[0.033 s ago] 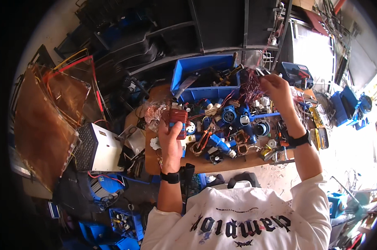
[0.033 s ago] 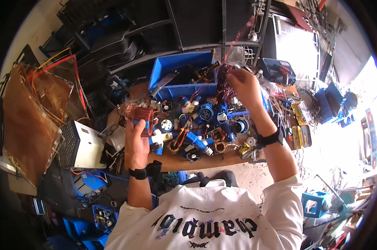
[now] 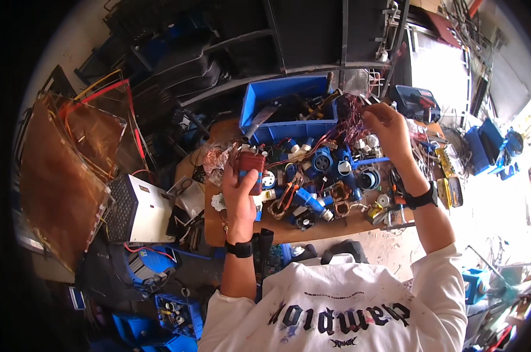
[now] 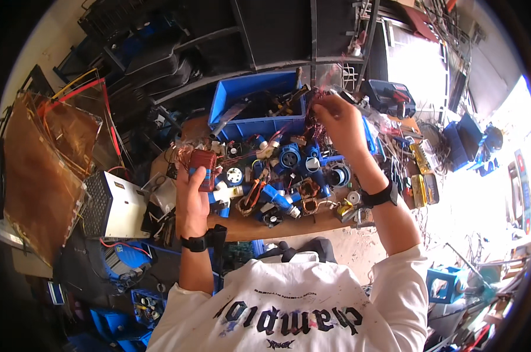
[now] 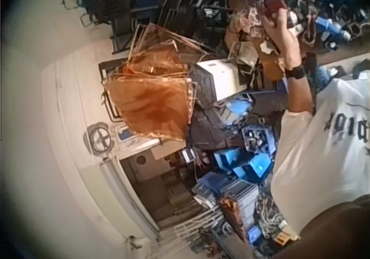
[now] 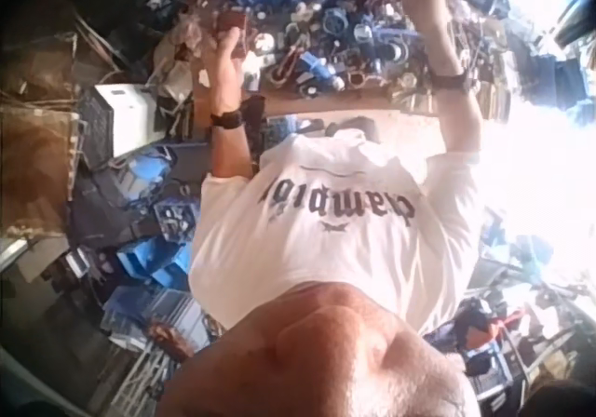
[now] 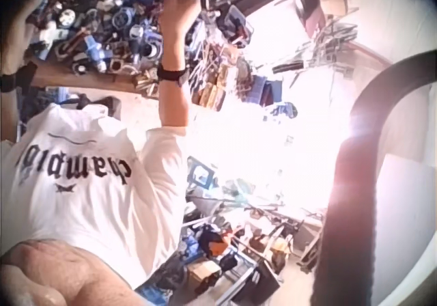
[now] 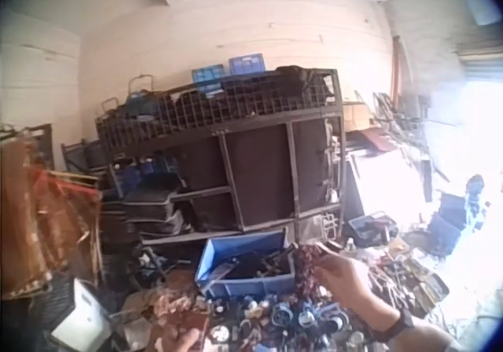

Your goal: The person winds red insulated wire around a cylindrical core held in their left hand. They use their right hand to wrap the wire in a tight spiral pattern, occasionally adjusting the coil to maintain alignment. The task is performed continuously over a cluttered workbench filled with various electronic components and tools.

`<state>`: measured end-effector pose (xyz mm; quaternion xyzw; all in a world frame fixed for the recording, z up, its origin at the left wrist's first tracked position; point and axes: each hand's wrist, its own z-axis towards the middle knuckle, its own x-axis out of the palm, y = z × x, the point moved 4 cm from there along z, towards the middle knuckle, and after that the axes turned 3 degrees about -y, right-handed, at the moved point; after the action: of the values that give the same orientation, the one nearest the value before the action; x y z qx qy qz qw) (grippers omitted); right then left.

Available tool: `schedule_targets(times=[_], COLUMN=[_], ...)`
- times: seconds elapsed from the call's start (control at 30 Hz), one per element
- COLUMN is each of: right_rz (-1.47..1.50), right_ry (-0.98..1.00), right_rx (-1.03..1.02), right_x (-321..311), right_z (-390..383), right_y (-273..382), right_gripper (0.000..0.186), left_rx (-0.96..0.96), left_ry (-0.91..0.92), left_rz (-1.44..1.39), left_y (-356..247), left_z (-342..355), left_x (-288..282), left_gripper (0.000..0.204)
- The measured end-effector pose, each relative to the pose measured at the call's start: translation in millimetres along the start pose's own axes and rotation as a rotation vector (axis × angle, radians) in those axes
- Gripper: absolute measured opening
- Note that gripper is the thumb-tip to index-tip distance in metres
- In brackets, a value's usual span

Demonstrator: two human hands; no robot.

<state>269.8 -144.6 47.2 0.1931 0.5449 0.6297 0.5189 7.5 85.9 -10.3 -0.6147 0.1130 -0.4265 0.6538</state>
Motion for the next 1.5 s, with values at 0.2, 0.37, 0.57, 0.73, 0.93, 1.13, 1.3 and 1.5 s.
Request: schedule_targets(times=[0.2, 0.37, 0.57, 0.73, 0.93, 1.13, 1.3, 1.5], right_rz=[-0.478, -0.711, -0.506, -0.361, -0.317, -0.462, -0.484, -0.464], right_ry=[0.200, 0.362, 0.348, 0.219, 0.228, 0.301, 0.360, 0.408], right_rx=[-0.653, -0.717, -0.527, -0.427, -0.415, -0.596, -0.647, -0.590], right_x=[49, 63, 56, 68, 76, 49, 46, 43], right_z=[-17, -13, -27, -50, -54, -43, -48, -60], right_y=[58, 8, 6, 6, -2, 43, 49, 58], right_gripper=[0.036, 0.036, 0.028, 0.026, 0.023, 0.017, 0.018, 0.014], left_rx=[0.013, -0.001, -0.004, -0.104, 0.000, 0.028, -0.024, -0.035], left_ry=[0.066, 0.093, 0.076, 0.035, 0.136, 0.197, 0.180, 0.165], left_rz=[0.064, 0.024, -0.371, -0.942, -0.757, -0.592, -0.539, -0.452], left_y=[-2, -7, -4, 8, -5, -3, -7, -15], left_z=[14, 23, 25, 35, 42, 38, 27, 19], left_x=[7, 17, 28, 32, 42, 35, 38, 38], left_gripper=[0.061, 0.070, 0.071, 0.073, 0.072, 0.079, 0.082, 0.086])
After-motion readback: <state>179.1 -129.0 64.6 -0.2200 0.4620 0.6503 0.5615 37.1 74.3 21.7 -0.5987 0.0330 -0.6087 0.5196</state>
